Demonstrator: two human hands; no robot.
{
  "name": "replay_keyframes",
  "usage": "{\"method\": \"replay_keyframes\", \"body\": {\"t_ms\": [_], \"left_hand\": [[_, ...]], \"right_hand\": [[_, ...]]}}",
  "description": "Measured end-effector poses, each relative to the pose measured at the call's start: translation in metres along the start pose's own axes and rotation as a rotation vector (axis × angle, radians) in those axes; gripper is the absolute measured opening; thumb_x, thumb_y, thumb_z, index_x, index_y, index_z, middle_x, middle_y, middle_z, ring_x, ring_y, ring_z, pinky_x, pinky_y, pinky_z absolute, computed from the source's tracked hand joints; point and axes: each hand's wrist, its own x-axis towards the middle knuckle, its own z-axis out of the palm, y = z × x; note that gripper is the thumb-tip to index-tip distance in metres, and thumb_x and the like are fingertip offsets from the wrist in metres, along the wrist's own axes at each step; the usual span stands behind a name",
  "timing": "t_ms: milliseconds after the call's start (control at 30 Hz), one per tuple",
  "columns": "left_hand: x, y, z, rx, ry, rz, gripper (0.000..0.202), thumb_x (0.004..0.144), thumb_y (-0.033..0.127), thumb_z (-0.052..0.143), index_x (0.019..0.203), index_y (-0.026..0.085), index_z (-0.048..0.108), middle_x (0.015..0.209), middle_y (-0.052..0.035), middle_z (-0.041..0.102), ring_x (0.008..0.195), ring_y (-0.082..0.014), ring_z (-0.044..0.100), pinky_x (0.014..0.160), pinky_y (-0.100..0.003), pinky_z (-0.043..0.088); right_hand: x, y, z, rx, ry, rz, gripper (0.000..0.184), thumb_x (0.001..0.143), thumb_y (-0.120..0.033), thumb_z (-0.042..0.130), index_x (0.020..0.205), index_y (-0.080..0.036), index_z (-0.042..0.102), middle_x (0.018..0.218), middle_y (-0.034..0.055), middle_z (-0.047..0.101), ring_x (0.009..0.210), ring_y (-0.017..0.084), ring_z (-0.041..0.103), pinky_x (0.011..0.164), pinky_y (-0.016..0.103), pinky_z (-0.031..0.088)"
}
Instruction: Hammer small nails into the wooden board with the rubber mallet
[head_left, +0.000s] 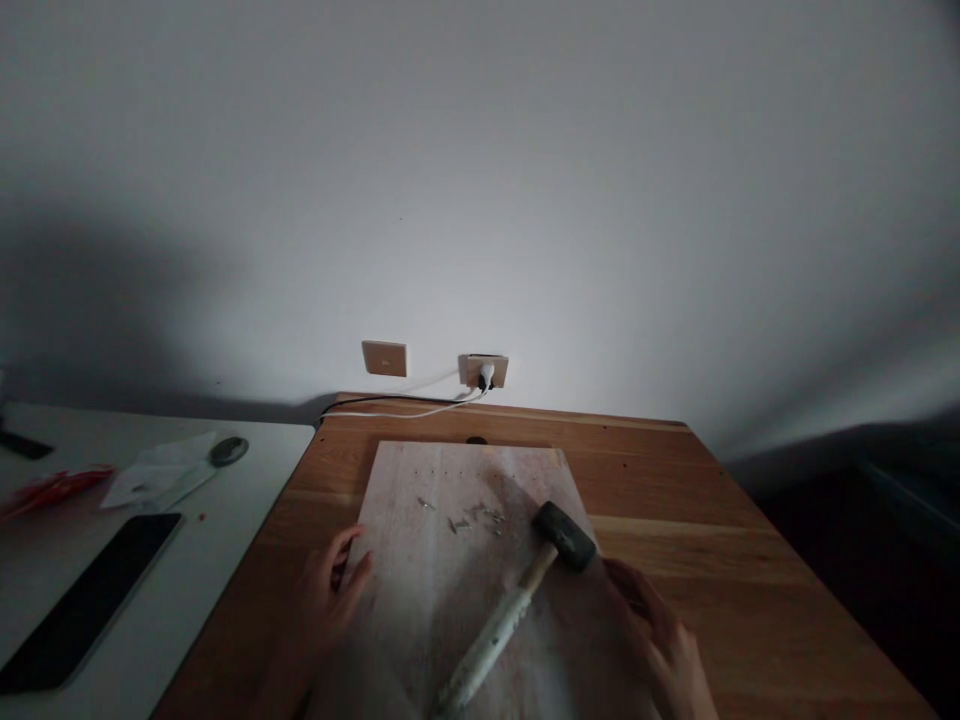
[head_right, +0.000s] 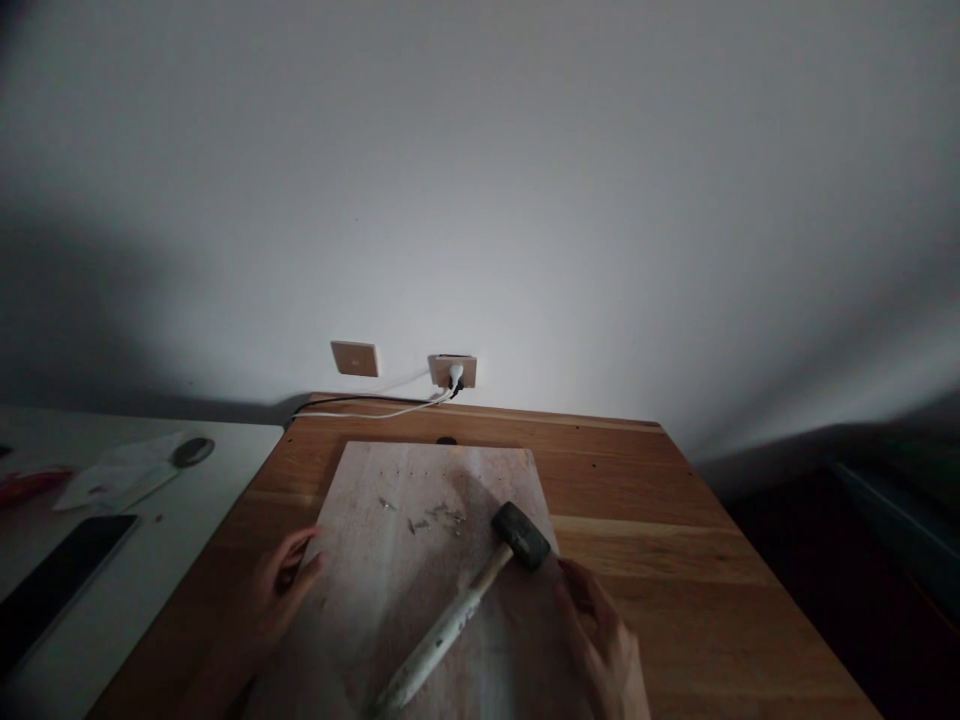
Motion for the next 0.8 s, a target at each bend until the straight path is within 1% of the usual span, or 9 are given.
{"method": "replay_keyframes", "body": {"t_ms": [67, 167, 300, 400, 467, 533, 600, 667, 800], "left_hand": [[0.01, -0.005, -0.021, 0.05, 0.04, -0.028, 0.048, 0.079, 0.055, 0.058, 0.11, 0.022, 0.073, 0.106, -0.0111, 0.078, 0.094, -0.029, 0.076, 0.079, -0.039, 0.061], [0.021, -0.011, -0.057, 0.163, 0.045, -0.081, 0.047, 0.08, 0.054, 0.058, 0.112, 0.022, 0.073, 0.096, -0.0086, 0.079, 0.087, -0.028, 0.076, 0.071, -0.035, 0.06], [0.031, -0.016, -0.099, 0.301, 0.089, -0.178, 0.049, 0.084, 0.057, 0.052, 0.112, 0.022, 0.073, 0.086, -0.0092, 0.077, 0.085, -0.0322, 0.075, 0.069, -0.038, 0.057], [0.04, -0.023, -0.12, 0.328, 0.138, -0.152, 0.043, 0.086, 0.059, 0.048, 0.103, 0.027, 0.072, 0.081, -0.0093, 0.076, 0.086, -0.0361, 0.075, 0.071, -0.042, 0.057], [0.046, -0.03, -0.127, 0.337, 0.172, -0.117, 0.04, 0.086, 0.061, 0.047, 0.099, 0.03, 0.07, 0.078, -0.009, 0.075, 0.086, -0.038, 0.075, 0.074, -0.045, 0.057], [0.05, -0.036, -0.13, 0.35, 0.197, -0.115, 0.04, 0.085, 0.062, 0.046, 0.096, 0.031, 0.069, 0.084, -0.0103, 0.076, 0.089, -0.0396, 0.075, 0.078, -0.048, 0.057], [0.052, -0.041, -0.13, 0.371, 0.21, -0.108, 0.04, 0.085, 0.061, 0.046, 0.097, 0.03, 0.068, 0.096, -0.0122, 0.078, 0.097, -0.0402, 0.074, 0.083, -0.049, 0.057], [0.051, -0.044, -0.127, 0.401, 0.221, -0.094, 0.04, 0.085, 0.058, 0.046, 0.1, 0.027, 0.066, 0.102, -0.0114, 0.078, 0.103, -0.0387, 0.073, 0.088, -0.048, 0.056], [0.044, -0.045, -0.122, 0.521, 0.234, -0.03, 0.038, 0.092, 0.054, 0.046, 0.108, 0.026, 0.064, 0.098, -0.0041, 0.077, 0.1, -0.0361, 0.072, 0.091, -0.048, 0.055]], "right_hand": [[-0.002, -0.008, 0.012, 0.06, -0.118, -0.02, 0.057, 0.087, -0.067, 0.061, 0.119, -0.022, 0.076, 0.12, 0.0115, 0.08, 0.11, 0.032, 0.076, 0.09, 0.033, 0.063], [-0.01, -0.026, 0.04, 0.154, -0.222, -0.043, 0.059, 0.092, -0.066, 0.059, 0.128, -0.021, 0.073, 0.129, 0.0134, 0.077, 0.118, 0.033, 0.073, 0.095, 0.036, 0.061], [-0.027, -0.053, 0.079, 0.282, -0.317, -0.048, 0.056, 0.098, -0.061, 0.057, 0.135, -0.021, 0.071, 0.136, 0.0137, 0.073, 0.124, 0.032, 0.069, 0.102, 0.039, 0.058], [-0.036, -0.067, 0.098, 0.373, -0.438, -0.1, 0.054, 0.1, -0.057, 0.056, 0.139, -0.022, 0.068, 0.137, 0.0146, 0.072, 0.124, 0.032, 0.069, 0.103, 0.042, 0.057], [-0.036, -0.071, 0.105, 0.386, -0.51, -0.147, 0.053, 0.101, -0.056, 0.057, 0.14, -0.022, 0.067, 0.135, 0.0149, 0.073, 0.124, 0.032, 0.069, 0.104, 0.043, 0.057], [-0.035, -0.071, 0.108, 0.376, -0.542, -0.179, 0.05, 0.102, -0.056, 0.056, 0.137, -0.022, 0.068, 0.134, 0.015, 0.073, 0.123, 0.031, 0.07, 0.106, 0.044, 0.056], [-0.033, -0.068, 0.109, 0.373, -0.533, -0.181, 0.048, 0.102, -0.055, 0.055, 0.136, -0.023, 0.069, 0.135, 0.0149, 0.073, 0.124, 0.03, 0.07, 0.107, 0.043, 0.056], [-0.033, -0.065, 0.11, 0.366, -0.5, -0.177, 0.048, 0.103, -0.054, 0.055, 0.136, -0.022, 0.069, 0.136, 0.0149, 0.072, 0.125, 0.03, 0.069, 0.108, 0.044, 0.055], [-0.036, -0.064, 0.112, 0.319, -0.453, -0.163, 0.049, 0.102, -0.055, 0.055, 0.133, -0.02, 0.071, 0.133, 0.0153, 0.074, 0.124, 0.031, 0.07, 0.108, 0.044, 0.055]]}}
